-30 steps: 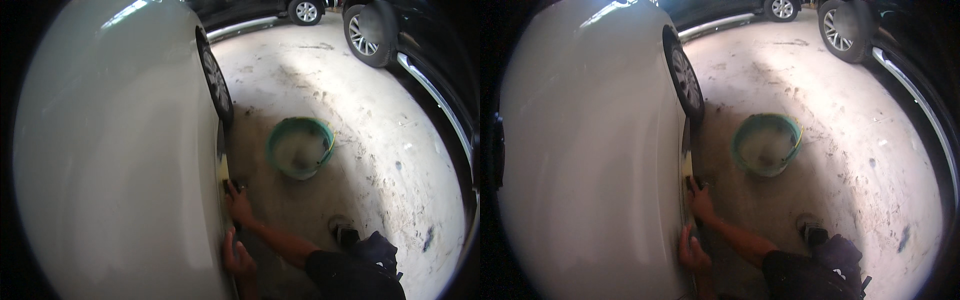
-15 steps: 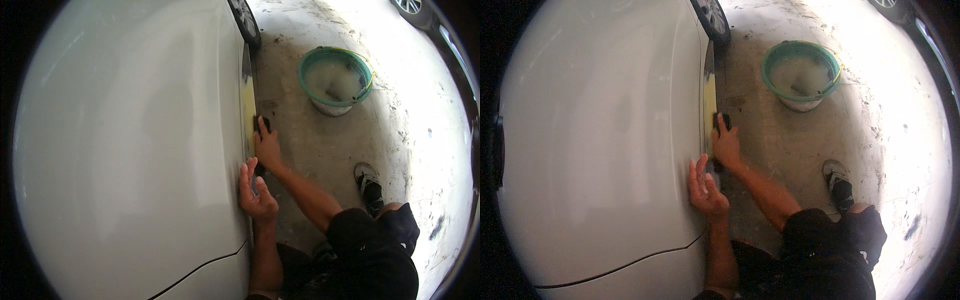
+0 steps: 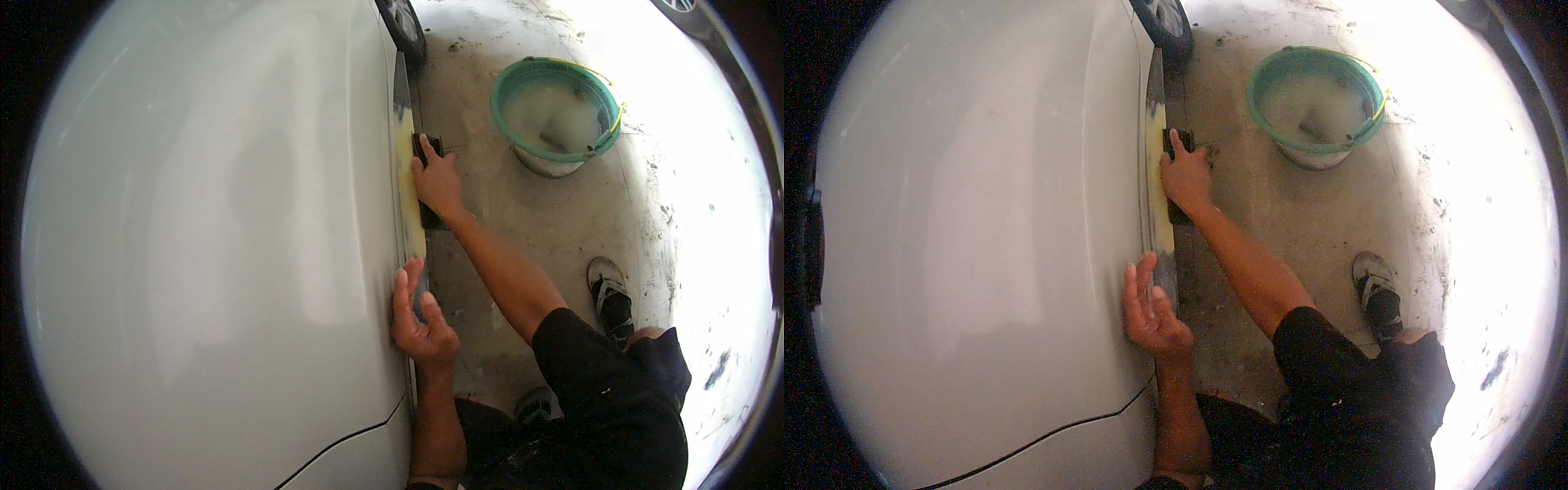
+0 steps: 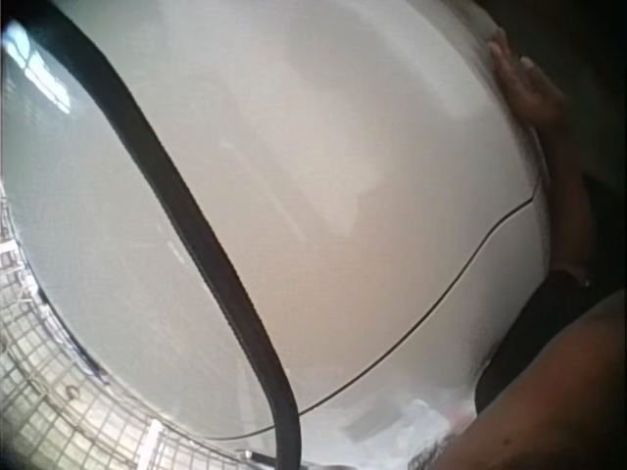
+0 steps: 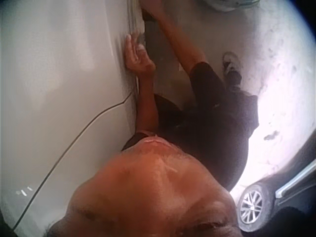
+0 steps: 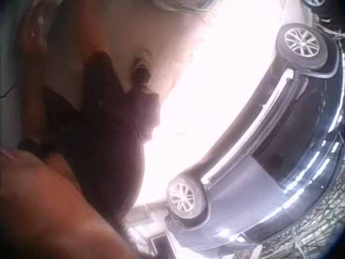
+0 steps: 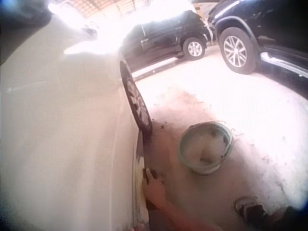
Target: The person sands the lower side panel of a white car using a sanding block. They repeatedly dip the block into a green bucket of water and continue sanding the same area along the car's rocker panel.
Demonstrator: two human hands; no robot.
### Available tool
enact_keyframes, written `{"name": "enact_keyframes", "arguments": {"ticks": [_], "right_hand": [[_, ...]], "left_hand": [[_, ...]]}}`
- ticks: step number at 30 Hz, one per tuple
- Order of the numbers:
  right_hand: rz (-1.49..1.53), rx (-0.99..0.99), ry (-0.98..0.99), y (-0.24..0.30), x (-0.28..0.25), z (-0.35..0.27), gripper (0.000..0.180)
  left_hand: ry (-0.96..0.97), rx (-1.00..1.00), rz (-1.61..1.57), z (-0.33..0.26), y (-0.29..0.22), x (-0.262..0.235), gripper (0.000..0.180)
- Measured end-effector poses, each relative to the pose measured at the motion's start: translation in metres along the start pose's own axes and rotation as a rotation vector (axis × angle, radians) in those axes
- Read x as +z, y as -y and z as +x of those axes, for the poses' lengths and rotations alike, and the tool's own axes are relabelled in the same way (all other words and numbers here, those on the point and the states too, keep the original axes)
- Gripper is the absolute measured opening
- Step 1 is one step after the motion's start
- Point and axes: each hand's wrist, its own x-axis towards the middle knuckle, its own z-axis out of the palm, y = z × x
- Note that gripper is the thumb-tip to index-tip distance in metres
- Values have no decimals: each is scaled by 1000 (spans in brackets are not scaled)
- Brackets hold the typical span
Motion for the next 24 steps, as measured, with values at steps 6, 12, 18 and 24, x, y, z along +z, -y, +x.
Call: {"name": "enact_keyframes", "arguments": {"ticks": [6, 12, 18, 24], "right_hand": [[-30, -5, 25, 5, 8, 24, 55], [-43, -56, -12, 8, 17, 35, 55], [-29, 33, -19, 13, 5, 76, 54], [87, -29, -5, -5, 12, 94, 55]], "left_hand": [[-1, -10, 41, 1, 7, 1, 42], [-11, -9, 60, 0, 6, -2, 42], [-18, -14, 50, 5, 0, 6, 42], [-1, -22, 52, 0, 1, 5, 42]]}}
